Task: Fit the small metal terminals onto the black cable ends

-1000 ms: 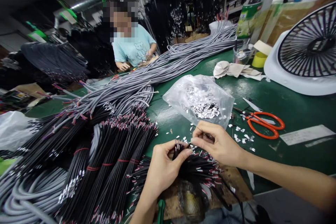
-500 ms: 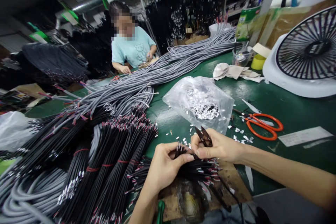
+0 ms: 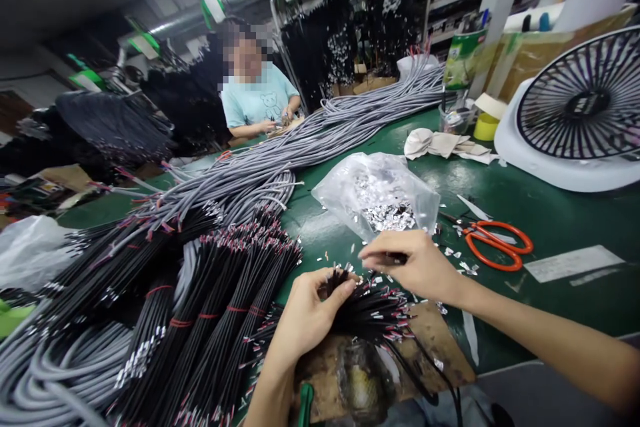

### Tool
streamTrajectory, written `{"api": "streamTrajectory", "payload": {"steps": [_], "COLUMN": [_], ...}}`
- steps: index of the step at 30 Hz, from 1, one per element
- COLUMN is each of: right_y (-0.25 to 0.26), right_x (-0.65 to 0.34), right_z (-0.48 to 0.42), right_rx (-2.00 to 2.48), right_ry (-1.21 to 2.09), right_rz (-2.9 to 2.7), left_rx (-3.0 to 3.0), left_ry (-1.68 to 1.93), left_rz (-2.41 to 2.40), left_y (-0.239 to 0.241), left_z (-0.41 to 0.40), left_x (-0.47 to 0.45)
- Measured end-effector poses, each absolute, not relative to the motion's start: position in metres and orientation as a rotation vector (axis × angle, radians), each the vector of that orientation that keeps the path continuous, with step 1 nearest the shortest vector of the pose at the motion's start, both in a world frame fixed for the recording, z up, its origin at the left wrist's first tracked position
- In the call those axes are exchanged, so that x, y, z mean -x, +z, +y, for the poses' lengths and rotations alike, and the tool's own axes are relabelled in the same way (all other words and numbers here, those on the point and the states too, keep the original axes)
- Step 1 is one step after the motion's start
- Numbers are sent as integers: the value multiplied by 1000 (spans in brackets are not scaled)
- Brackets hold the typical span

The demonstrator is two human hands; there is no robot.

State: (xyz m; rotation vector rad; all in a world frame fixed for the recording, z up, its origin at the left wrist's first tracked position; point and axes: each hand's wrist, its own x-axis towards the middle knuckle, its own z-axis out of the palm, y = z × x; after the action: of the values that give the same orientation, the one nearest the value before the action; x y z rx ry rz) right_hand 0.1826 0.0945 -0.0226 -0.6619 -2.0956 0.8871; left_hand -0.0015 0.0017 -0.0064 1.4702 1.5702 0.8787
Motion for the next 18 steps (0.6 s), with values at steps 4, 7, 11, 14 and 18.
{"api": "streamTrajectory", "payload": {"steps": [4, 7, 11, 14, 18], "right_y": [-24, -23, -24, -25, -27], "right_x": [-173, -172, -172, -170, -169], "right_z": [82, 79, 75, 72, 72], "right_rx": [574, 714, 716, 677, 651], "right_ry": [1064, 1085, 1003, 990, 989], "right_rz": [-2264, -2244, -2207, -2236, -2236], "left_rx": [-1440, -1405, -1387, -1368, -1344], "left_ry": [892, 936, 1048, 1063, 1060], "left_rz": [1595, 1660, 1687, 1682, 1704], "left_y": [-3, -4, -8, -10, -10], "left_z": [2, 2, 3, 2, 1], "left_x": [3, -1, -4, -4, -5]}}
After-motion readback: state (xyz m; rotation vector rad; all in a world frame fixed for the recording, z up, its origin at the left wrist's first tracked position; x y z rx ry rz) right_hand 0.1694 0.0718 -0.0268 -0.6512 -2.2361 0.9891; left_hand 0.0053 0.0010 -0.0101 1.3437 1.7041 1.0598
